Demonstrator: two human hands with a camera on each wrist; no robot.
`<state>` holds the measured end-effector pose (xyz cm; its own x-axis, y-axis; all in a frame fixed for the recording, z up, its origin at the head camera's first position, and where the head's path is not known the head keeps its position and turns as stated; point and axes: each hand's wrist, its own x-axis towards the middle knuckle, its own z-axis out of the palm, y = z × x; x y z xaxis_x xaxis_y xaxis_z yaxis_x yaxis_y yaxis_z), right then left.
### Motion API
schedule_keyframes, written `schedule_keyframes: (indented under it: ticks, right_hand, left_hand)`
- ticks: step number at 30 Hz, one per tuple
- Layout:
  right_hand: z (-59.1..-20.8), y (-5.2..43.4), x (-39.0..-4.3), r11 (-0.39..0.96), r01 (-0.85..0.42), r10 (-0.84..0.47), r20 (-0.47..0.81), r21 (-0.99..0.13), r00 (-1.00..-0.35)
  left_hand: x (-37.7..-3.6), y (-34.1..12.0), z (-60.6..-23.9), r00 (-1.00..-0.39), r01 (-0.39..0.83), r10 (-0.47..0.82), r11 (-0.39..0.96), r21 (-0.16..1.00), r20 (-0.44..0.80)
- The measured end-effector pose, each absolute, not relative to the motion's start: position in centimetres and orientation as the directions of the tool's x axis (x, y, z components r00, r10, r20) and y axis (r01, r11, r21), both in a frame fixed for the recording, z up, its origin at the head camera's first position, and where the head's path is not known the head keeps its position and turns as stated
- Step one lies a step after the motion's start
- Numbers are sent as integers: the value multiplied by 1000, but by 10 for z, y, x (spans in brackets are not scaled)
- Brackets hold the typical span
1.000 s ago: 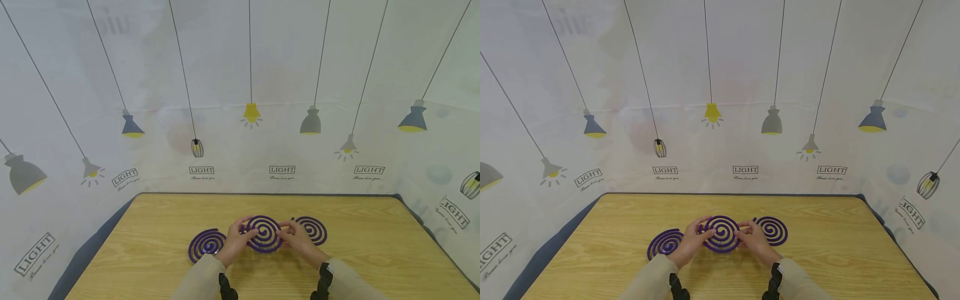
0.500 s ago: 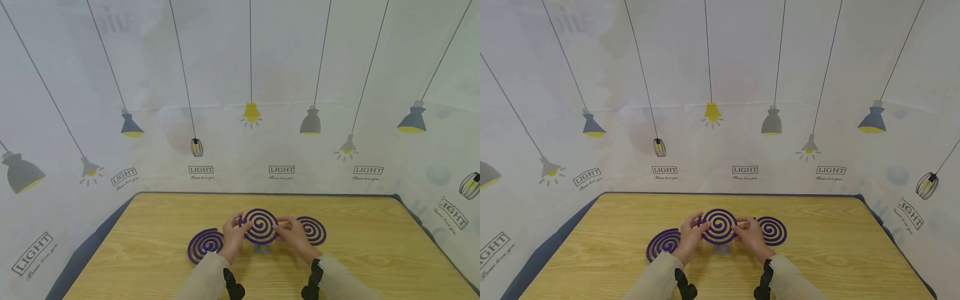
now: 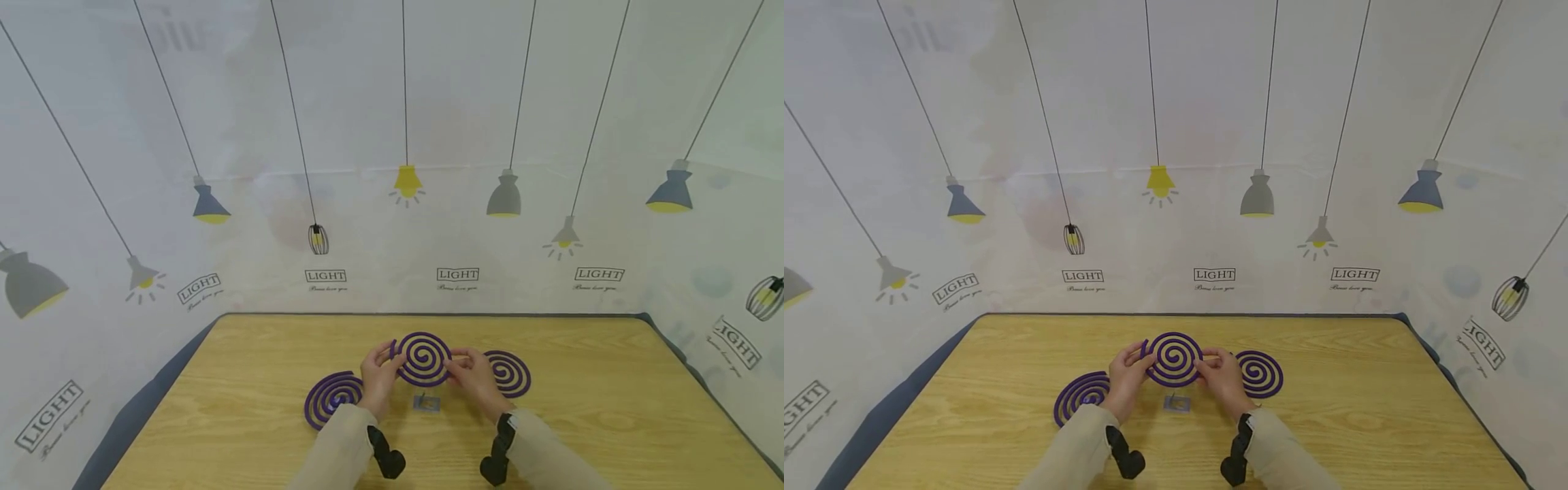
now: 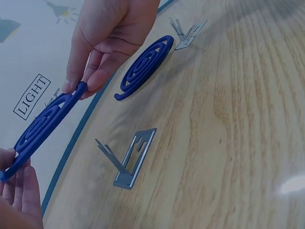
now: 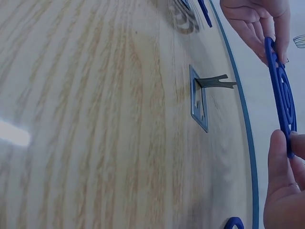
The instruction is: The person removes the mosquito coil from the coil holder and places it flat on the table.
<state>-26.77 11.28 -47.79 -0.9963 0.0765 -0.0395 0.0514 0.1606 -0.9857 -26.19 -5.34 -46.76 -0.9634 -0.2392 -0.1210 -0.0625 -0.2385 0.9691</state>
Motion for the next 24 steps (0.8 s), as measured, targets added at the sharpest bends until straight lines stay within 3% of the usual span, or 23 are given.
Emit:
schedule_keyframes:
  ticks: [9,19,24]
  right_hand:
    - [-483,115,-277,156,57,87,-44,-986,-995]
    - [-491,116,-285,178,60,130,-37,-982,-991]
    - [-496,117,-288,195,68,143,-40,-978,-989]
  left_hand:
    - [-268,-52,-476,-965,-54,-243,-168,984,-94]
    - [-274,-46,-493,-962,-75,-269,61,995,-56]
    - [-273,-44,-495,-961,-85,-271,109,990,-53]
